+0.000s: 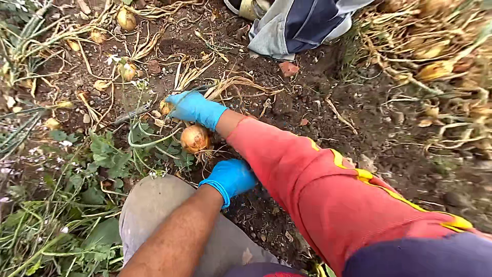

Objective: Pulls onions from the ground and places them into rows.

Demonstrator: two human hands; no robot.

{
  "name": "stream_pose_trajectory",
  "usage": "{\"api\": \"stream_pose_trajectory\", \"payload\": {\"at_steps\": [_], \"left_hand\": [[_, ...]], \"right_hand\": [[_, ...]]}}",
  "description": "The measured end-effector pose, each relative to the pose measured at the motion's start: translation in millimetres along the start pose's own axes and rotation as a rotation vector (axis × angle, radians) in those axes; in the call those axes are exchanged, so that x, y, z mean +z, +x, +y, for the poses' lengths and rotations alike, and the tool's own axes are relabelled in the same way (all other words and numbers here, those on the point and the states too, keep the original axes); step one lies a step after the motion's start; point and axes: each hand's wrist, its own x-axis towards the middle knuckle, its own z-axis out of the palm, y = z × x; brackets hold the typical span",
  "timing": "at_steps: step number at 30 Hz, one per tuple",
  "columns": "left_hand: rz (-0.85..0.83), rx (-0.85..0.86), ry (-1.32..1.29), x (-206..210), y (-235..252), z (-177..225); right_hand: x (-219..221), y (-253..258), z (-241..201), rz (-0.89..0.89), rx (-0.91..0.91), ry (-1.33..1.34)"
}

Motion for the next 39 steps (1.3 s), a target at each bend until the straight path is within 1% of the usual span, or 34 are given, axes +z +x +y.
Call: {"api": "stream_pose_trajectory", "payload": {"at_steps": [2,3,5,7,10,12,14,18,21,24,26,28,30,31,33,36,37,39], "left_hand": [[-0.012,-0.012,0.092,-1,0,-3],[-0.019,-0.016,0.124,0,3,-5],[-0.047,0.003,0.157,1,6,-8],[-0.065,0.002,0.107,0,5,-9],[-0.063,-0.059,0.054,-2,6,-11],[-0.048,-0.051,0.083,-4,6,-14],[-0.026,-0.037,0.127,-8,3,-14],[0.012,-0.037,0.176,-14,-6,-7],[0.039,-0.047,0.205,-13,-6,-3],[0.072,-0.088,0.096,-2,6,-20],[0.034,-0.084,0.015,4,19,-29],[-0.027,-0.061,-0.056,11,32,-29],[-0.07,-0.044,-0.127,17,37,-28],[-0.075,-0.042,-0.113,17,35,-27],[-0.043,-0.042,0.014,15,28,-21],[-0.016,-0.009,0.184,12,19,-8],[-0.011,0.006,0.207,13,17,-6],[0.002,0.024,0.23,19,10,-5]], "right_hand": [[16,25,-11,0.031,0.13,0.029],[15,28,-19,0.064,0.177,0.043],[9,29,-33,0.074,0.241,0.05],[3,32,-39,0.056,0.275,0.064],[-4,35,-34,-0.005,0.322,0.055],[-8,35,-34,-0.056,0.32,0.012],[-11,34,-35,-0.081,0.271,-0.034],[-3,32,-18,-0.016,0.191,0.016],[-7,21,-19,-0.035,0.184,0.041],[3,-16,-14,-0.017,0.082,0.176],[6,-55,3,-0.006,0.072,0.301],[4,-105,32,0.0,0.147,0.38],[-1,-157,62,0.059,0.235,0.384],[-9,-182,76,0.098,0.279,0.371],[-48,-229,108,0.1,0.419,0.313],[-120,-300,183,0.168,0.685,0.154],[-145,-326,209,0.225,0.774,0.066],[-184,-374,253,0.408,0.918,-0.112]]}}
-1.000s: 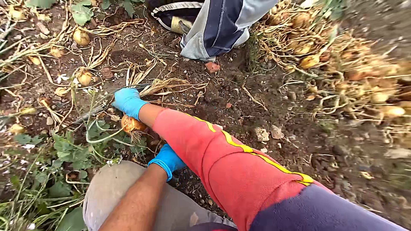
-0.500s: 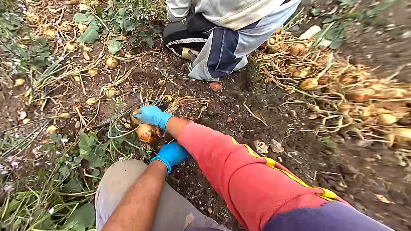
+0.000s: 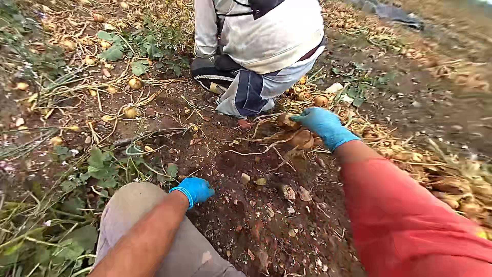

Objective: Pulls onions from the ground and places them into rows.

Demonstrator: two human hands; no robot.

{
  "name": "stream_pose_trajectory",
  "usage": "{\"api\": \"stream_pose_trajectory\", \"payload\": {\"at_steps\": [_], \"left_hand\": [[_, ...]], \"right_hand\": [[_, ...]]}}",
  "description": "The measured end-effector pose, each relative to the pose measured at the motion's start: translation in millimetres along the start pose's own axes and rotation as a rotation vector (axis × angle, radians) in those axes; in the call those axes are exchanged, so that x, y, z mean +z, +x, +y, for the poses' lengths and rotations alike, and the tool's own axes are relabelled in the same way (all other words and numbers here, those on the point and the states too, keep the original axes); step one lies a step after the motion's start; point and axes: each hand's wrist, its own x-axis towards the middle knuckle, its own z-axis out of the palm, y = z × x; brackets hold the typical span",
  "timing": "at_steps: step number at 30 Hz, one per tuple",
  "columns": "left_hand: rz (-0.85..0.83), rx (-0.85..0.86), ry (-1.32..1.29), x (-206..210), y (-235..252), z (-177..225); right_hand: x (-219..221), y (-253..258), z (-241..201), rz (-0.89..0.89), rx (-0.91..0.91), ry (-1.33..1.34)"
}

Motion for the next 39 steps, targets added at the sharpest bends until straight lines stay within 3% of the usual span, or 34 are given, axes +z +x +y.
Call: {"api": "stream_pose_trajectory", "payload": {"at_steps": [3,5,8,12,16,19,22,25,29,33,39], "left_hand": [[0.043,0.003,0.01,1,-14,3],[0.041,0.021,0.004,-1,-11,2],[0.039,0.031,-0.015,0,-8,0],[0.016,0.023,-0.061,-1,-7,3],[0.029,0.015,-0.063,-3,-7,1],[0.013,-0.009,-0.097,-16,-29,3],[-0.01,-0.034,-0.123,-24,-37,3],[-0.032,0.023,-0.14,-23,-15,0],[0.0,0.112,-0.213,-7,19,-3],[-0.07,0.147,-0.189,-2,25,-3],[-0.031,0.098,-0.265,-3,16,1]], "right_hand": [[-27,25,41,0.295,0.153,-0.052],[-34,33,18,0.332,0.073,-0.013],[-4,17,-86,0.169,-0.215,0.085],[93,-34,-264,-0.173,-0.594,0.196],[172,-108,-418,-0.297,-1.018,0.303],[209,-129,-487,-0.268,-1.196,0.17],[216,-120,-509,-0.361,-1.149,0.08],[215,-101,-487,-0.376,-1.043,0.117],[216,-77,-406,-0.437,-0.92,0.122],[184,-47,-275,-0.361,-0.707,0.144],[76,14,-49,0.112,0.013,0.104]]}}
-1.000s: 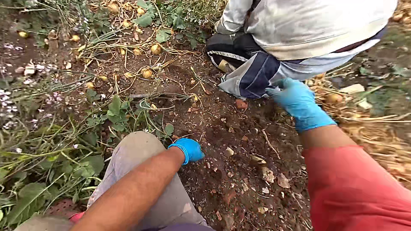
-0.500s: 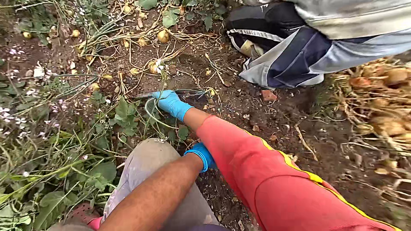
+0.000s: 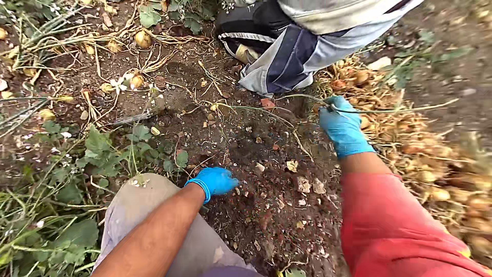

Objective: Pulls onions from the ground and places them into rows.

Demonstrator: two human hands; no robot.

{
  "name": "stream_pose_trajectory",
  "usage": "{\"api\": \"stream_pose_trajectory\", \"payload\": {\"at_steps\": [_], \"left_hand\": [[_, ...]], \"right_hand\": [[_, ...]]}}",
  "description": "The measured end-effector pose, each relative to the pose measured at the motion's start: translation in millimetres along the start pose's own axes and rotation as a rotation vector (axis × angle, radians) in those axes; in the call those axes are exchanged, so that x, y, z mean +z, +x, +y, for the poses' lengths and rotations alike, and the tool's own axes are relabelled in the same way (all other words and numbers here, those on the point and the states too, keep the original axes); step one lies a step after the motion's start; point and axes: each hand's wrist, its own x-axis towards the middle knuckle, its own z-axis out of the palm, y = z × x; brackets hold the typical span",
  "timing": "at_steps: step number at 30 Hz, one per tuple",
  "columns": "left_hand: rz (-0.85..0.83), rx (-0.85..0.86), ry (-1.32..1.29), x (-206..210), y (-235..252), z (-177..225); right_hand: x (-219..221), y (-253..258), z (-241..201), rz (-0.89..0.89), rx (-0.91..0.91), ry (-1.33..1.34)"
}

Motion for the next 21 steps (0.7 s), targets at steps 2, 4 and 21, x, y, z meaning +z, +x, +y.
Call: {"api": "stream_pose_trajectory", "payload": {"at_steps": [2,4,21], "left_hand": [[0.001,-0.054,-0.002,-1,-4,-3],[0.02,-0.087,-0.019,-1,2,-4],[0.975,0.275,-0.256,2,-133,3]], "right_hand": [[-21,8,32,0.157,0.233,0.02],[-25,3,53,0.287,0.365,0.054],[210,-204,50,-0.096,-0.032,0.169]]}}
